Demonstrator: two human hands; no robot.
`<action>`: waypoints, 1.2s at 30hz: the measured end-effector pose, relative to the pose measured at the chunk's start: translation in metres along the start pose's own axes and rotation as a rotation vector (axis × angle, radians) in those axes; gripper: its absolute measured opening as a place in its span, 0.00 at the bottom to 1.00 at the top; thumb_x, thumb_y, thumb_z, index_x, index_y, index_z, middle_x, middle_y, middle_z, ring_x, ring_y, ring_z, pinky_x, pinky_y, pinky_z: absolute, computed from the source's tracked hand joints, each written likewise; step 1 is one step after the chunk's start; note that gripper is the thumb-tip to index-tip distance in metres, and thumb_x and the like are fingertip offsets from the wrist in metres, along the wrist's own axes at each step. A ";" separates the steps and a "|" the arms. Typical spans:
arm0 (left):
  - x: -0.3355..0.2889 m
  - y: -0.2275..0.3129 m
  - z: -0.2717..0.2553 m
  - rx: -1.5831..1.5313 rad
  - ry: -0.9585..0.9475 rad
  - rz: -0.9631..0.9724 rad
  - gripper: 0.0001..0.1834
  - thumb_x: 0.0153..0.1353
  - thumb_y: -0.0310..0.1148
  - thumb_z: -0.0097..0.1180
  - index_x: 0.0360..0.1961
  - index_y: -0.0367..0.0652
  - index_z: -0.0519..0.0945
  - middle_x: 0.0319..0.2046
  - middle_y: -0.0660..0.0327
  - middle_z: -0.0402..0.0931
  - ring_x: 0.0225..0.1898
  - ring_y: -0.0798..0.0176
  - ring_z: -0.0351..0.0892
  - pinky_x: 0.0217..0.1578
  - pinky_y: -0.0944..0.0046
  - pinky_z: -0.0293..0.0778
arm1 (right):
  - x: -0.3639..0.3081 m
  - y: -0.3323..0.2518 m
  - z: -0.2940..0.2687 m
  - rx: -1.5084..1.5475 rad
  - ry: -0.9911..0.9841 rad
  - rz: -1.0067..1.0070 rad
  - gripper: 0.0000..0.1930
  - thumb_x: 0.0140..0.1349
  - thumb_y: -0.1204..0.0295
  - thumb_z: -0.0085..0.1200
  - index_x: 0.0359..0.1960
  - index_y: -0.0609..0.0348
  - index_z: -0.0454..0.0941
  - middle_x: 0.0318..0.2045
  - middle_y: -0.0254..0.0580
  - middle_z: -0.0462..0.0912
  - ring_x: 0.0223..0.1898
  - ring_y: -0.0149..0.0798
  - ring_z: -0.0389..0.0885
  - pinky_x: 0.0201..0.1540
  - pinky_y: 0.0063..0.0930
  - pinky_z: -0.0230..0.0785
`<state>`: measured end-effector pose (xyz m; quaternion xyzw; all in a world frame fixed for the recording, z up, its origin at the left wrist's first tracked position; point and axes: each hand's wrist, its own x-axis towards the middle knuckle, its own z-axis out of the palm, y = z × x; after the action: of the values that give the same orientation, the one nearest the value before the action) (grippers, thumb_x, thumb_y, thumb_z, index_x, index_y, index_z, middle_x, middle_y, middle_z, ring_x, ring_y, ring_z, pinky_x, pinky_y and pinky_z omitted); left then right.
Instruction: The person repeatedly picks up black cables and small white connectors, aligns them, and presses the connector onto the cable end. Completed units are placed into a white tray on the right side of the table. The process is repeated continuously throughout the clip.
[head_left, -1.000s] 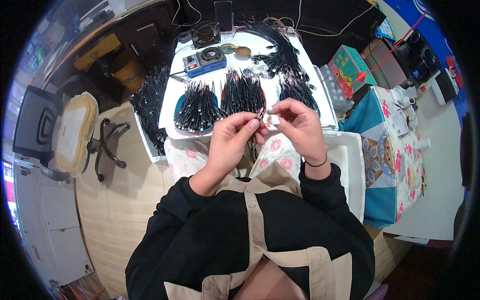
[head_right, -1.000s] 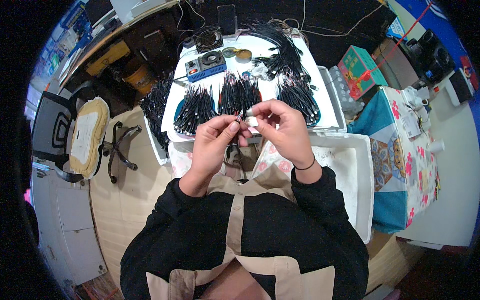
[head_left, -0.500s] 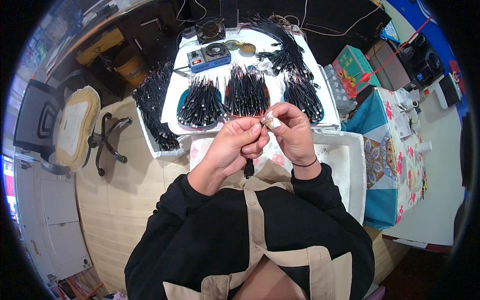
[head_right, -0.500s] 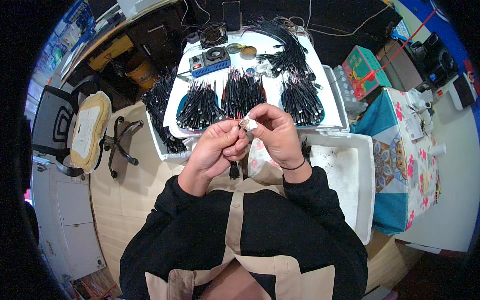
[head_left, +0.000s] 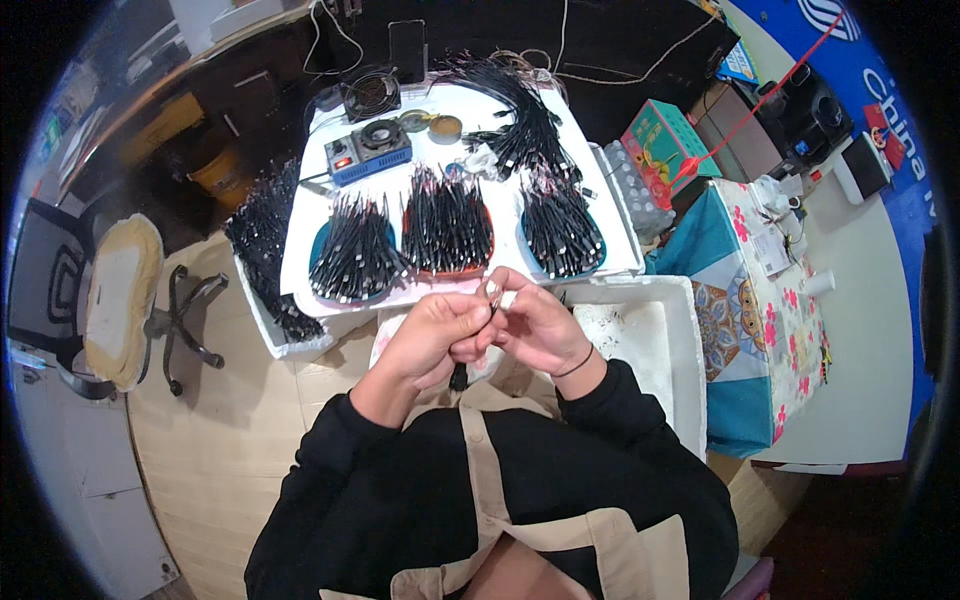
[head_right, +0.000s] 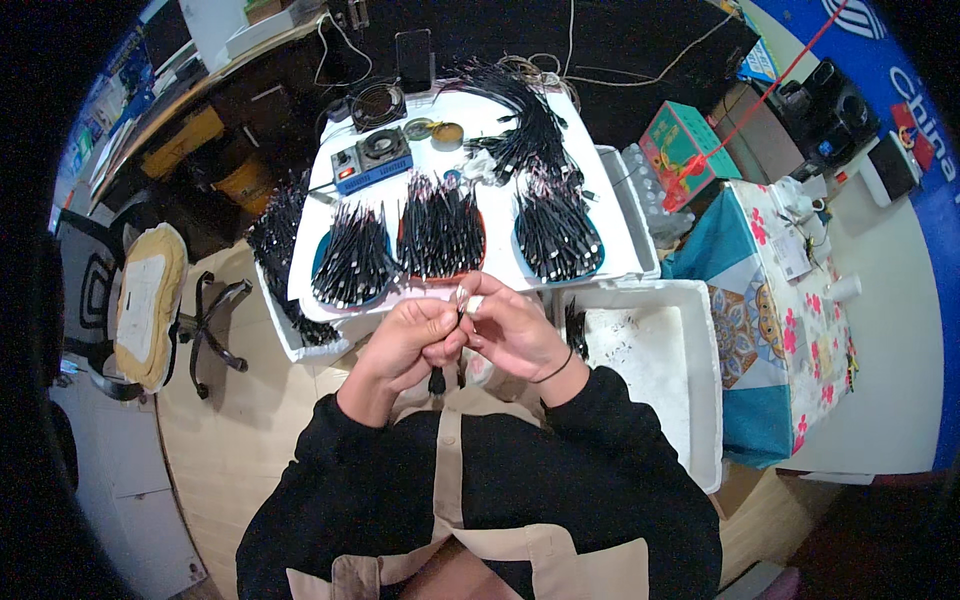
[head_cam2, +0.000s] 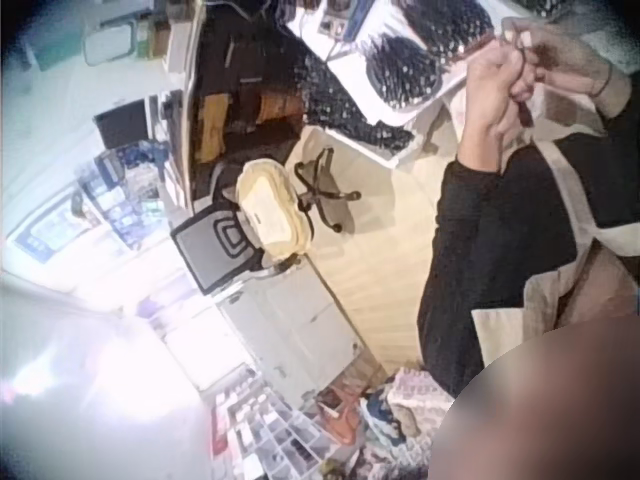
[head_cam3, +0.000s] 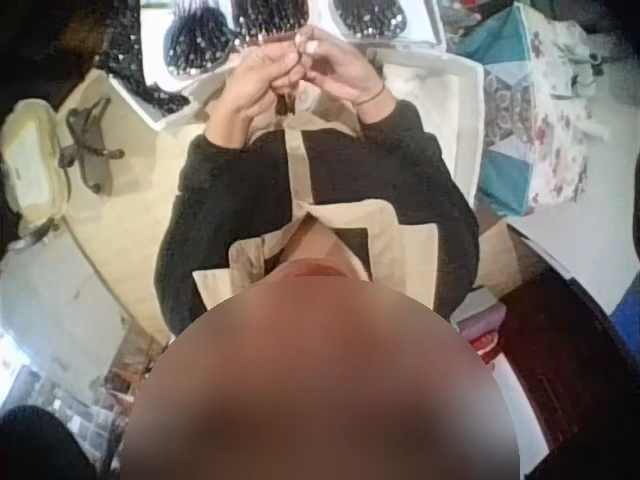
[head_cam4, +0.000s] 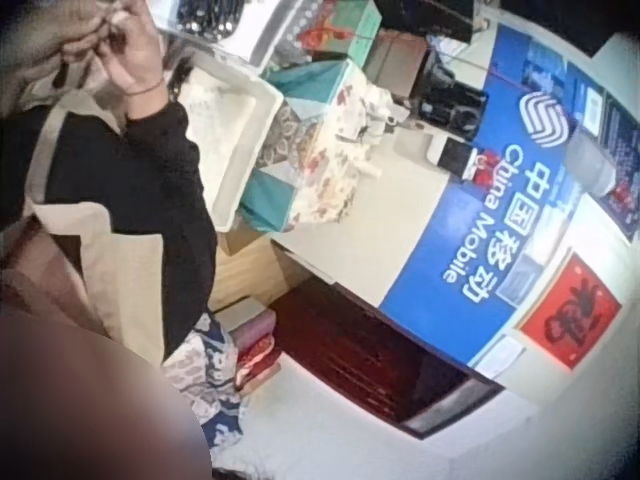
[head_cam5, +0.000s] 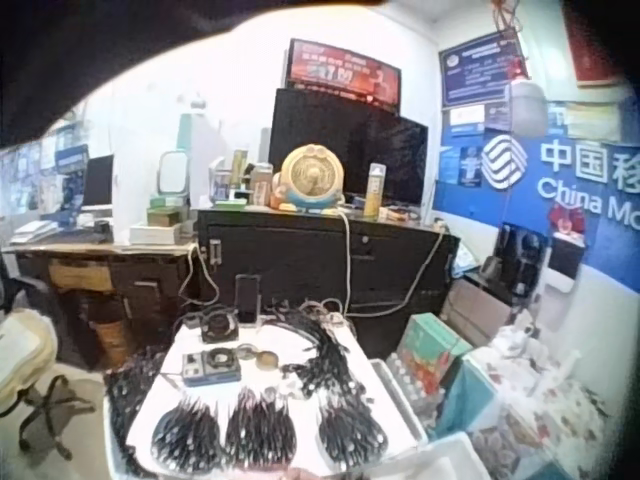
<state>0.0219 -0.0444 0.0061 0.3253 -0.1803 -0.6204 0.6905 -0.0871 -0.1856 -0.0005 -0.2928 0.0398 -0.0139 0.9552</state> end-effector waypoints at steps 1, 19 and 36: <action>0.005 -0.002 -0.005 -0.027 -0.004 -0.044 0.11 0.66 0.32 0.50 0.35 0.33 0.78 0.20 0.67 0.70 0.15 0.79 0.56 0.20 0.76 0.57 | 0.002 -0.002 -0.004 -0.061 0.010 -0.039 0.09 0.62 0.73 0.48 0.43 0.61 0.68 0.36 0.35 0.74 0.30 0.29 0.76 0.37 0.23 0.71; 0.066 0.056 -0.024 0.205 0.123 0.134 0.09 0.65 0.26 0.50 0.39 0.31 0.78 0.27 0.62 0.75 0.28 0.74 0.70 0.32 0.73 0.69 | 0.225 -0.286 -0.188 -1.754 0.671 -0.270 0.13 0.55 0.67 0.55 0.36 0.64 0.80 0.28 0.46 0.83 0.29 0.38 0.82 0.34 0.30 0.74; 0.051 0.049 -0.036 0.218 0.224 0.205 0.08 0.66 0.29 0.50 0.38 0.35 0.78 0.24 0.65 0.74 0.24 0.77 0.66 0.25 0.76 0.60 | 0.353 -0.321 -0.307 -2.143 1.025 -0.103 0.14 0.57 0.64 0.50 0.37 0.59 0.82 0.41 0.53 0.81 0.44 0.54 0.79 0.47 0.42 0.72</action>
<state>0.0904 -0.0853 0.0054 0.4451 -0.2007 -0.4835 0.7265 0.2383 -0.6404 -0.0977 -0.9041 0.3968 -0.1276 0.0945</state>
